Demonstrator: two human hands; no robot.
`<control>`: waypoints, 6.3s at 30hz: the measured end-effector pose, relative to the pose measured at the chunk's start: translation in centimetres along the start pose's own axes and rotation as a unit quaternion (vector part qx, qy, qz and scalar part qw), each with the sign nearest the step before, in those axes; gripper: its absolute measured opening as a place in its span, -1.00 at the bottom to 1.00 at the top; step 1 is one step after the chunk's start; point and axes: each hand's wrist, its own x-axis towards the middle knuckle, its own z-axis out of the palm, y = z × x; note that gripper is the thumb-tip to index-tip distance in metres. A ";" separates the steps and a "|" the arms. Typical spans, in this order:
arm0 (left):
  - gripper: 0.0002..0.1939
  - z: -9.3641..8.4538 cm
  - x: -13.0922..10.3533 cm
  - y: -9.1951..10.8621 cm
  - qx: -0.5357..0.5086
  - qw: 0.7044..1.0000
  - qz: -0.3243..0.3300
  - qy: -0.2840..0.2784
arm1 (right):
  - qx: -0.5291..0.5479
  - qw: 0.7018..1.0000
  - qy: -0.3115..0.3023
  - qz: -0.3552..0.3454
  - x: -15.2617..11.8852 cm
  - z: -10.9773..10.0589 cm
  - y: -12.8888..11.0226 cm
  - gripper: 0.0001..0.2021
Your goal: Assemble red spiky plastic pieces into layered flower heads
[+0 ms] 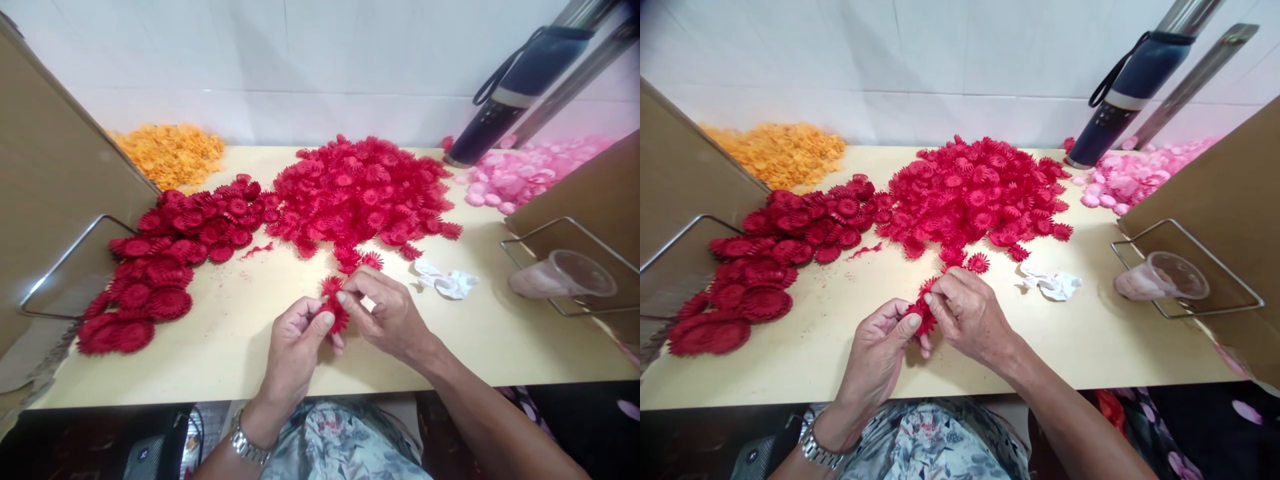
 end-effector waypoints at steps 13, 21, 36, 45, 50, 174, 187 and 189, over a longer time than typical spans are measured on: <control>-0.90 0.5 0.2 0.7 -0.025 0.995 -0.022 0.092 | -0.292 0.955 0.010 0.047 -0.5 -1.7 3.0 -0.81; -0.72 0.7 0.4 0.1 -0.014 0.996 0.022 0.089 | 0.056 0.998 -0.010 0.035 -0.4 -1.4 -1.0 -0.81; -0.85 -0.3 -0.5 0.1 -0.013 1.000 -0.004 0.015 | 0.039 0.985 0.062 0.153 -0.9 -0.8 0.5 -0.80; -0.87 0.1 0.3 0.2 -0.001 0.998 -0.021 0.066 | -0.191 0.978 0.049 0.059 -1.2 -1.9 2.5 -0.82; -0.71 0.3 0.6 -0.2 0.015 0.995 0.008 0.093 | 0.043 0.996 -0.021 0.080 -1.0 -1.6 -1.1 -0.84; -0.89 0.3 0.3 0.5 -0.006 0.999 -0.023 0.034 | -0.240 0.968 0.038 0.056 -0.6 -2.1 3.0 -0.81; -0.63 0.1 0.2 -0.6 0.045 0.997 0.034 0.060 | 0.049 0.997 -0.032 0.043 -0.5 -0.2 -2.7 -0.85; -0.64 0.1 0.0 -0.6 0.044 0.997 0.031 0.049 | 0.056 0.994 -0.063 0.069 -0.5 -0.1 -2.5 -0.87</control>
